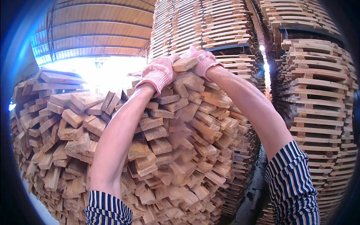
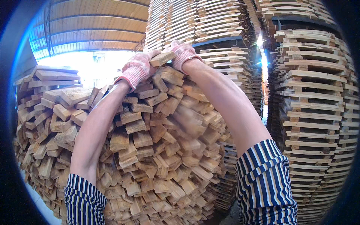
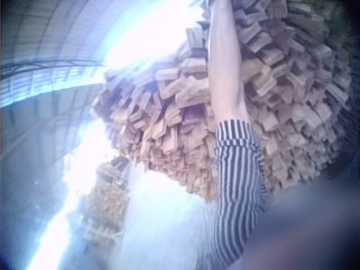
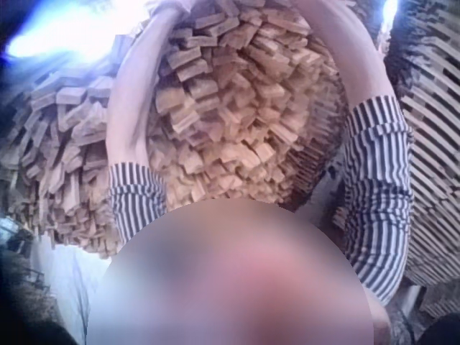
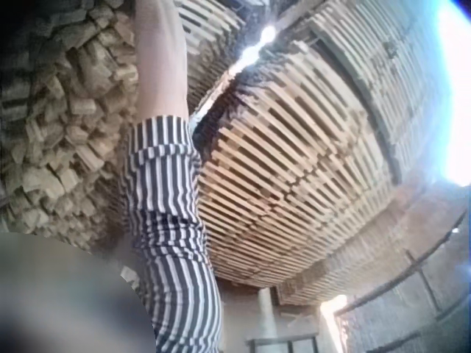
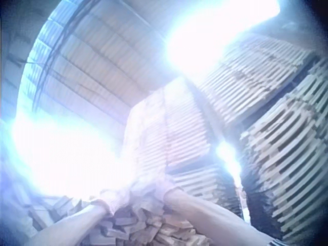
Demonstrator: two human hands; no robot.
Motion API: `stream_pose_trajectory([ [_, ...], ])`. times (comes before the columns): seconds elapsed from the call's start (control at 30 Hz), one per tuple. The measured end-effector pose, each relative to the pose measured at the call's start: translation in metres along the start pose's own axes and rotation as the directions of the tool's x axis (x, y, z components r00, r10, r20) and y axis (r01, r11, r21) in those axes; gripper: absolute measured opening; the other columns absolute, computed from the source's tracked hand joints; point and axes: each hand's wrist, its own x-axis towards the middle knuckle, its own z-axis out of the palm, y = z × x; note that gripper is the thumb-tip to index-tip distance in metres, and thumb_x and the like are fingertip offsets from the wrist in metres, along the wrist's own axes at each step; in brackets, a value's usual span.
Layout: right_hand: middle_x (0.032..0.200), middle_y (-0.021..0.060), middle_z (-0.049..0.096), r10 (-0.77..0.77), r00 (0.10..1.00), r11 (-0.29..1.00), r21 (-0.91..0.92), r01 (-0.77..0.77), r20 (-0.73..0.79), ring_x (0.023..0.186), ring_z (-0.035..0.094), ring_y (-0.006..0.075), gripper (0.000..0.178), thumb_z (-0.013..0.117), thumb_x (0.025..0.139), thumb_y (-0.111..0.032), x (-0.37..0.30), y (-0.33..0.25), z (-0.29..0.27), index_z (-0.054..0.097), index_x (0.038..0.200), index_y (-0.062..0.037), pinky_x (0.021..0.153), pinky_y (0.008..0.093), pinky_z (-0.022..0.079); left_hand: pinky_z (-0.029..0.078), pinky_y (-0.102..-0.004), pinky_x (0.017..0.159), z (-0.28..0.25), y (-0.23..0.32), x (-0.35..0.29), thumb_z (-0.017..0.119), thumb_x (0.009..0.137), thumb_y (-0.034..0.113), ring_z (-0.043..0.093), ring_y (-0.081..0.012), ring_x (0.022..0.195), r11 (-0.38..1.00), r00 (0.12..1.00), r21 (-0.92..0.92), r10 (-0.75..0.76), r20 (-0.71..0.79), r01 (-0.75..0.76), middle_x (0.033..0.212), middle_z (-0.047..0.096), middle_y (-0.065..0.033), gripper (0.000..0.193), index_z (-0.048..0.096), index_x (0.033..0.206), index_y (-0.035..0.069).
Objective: The person picks up wooden planks from a large pile and places them onto a metal frame on the floor. They arrange the planks in layers, alternating the orientation of the wood to create a stable stack. The person wears pink gloves and uses both hands to handle the lumber.
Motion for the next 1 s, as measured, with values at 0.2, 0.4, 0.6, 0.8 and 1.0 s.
stream_pose_trajectory([
  [0.2, 0.121, 0.0202, 0.073, -0.079, 0.941, 0.928, -0.320, 0.190, 0.331, 0.109, 0.074, 0.0303, 0.043, 0.066, 0.096, -0.030, -0.006, -0.032, -0.062, 0.066, 0.131, -0.0056, 0.088, 0.0419, 0.062, 0.055, -0.0464, 0.095, 0.015, 0.000, -0.020, 0.070, 0.091, 0.021, 0.070, -0.0397, 0.110, 0.981, 0.937, -0.192, -0.080, -0.339, 0.014, 0.119, 0.073, -0.0189, 0.048, 0.065, 0.139, 0.020],
  [0.4, 0.094, 0.0170, 0.074, -0.255, 0.956, 0.841, -0.454, 0.294, 0.147, 0.081, 0.076, 0.0265, 0.029, 0.064, 0.088, -0.026, -0.060, -0.039, -0.159, 0.074, 0.106, -0.0056, 0.063, 0.0453, 0.065, 0.058, -0.0406, 0.098, -0.022, 0.028, -0.039, 0.084, 0.085, 0.016, 0.070, -0.0279, 0.117, 0.692, 0.900, -0.675, -0.083, -0.427, -0.256, 0.132, 0.071, -0.0125, 0.064, 0.061, 0.145, 0.016],
  [0.6, 0.108, 0.0153, 0.073, -0.061, 0.933, 0.990, -0.099, 0.102, 0.354, 0.092, 0.076, 0.0294, 0.051, 0.070, 0.089, -0.026, -0.192, -0.008, -0.198, 0.063, 0.139, -0.0196, 0.061, 0.0506, 0.063, 0.030, -0.0535, 0.126, -0.041, 0.113, -0.121, 0.096, 0.061, 0.058, 0.030, -0.0367, 0.155, 0.590, 0.813, -0.582, 0.253, -0.525, -0.559, 0.162, 0.045, -0.0165, 0.123, 0.038, 0.162, 0.018],
  [0.8, 0.126, 0.0181, 0.062, -0.119, 0.954, 0.952, 0.306, 0.030, 0.275, 0.109, 0.064, 0.0324, 0.053, 0.065, 0.096, -0.040, -0.218, 0.042, -0.141, 0.055, 0.143, -0.0186, 0.081, 0.0487, 0.059, 0.032, -0.0422, 0.125, -0.050, 0.161, -0.133, 0.091, 0.070, 0.049, 0.040, -0.0312, 0.148, -0.165, 0.963, -0.952, 0.042, -0.268, -0.257, 0.160, 0.042, -0.0159, 0.120, 0.030, 0.165, 0.010],
  [1.0, 0.131, 0.0185, 0.056, -0.199, 0.972, 0.975, 0.121, 0.184, 0.125, 0.114, 0.054, 0.0376, 0.053, 0.061, 0.097, -0.045, -0.228, 0.025, -0.151, 0.057, 0.137, -0.0096, 0.101, 0.0454, 0.051, 0.049, -0.0478, 0.112, -0.062, 0.203, -0.111, 0.074, 0.094, 0.042, 0.058, -0.0318, 0.132, -0.395, 0.941, -0.917, -0.287, 0.176, 0.051, 0.142, 0.056, -0.0223, 0.081, 0.038, 0.152, -0.002],
])
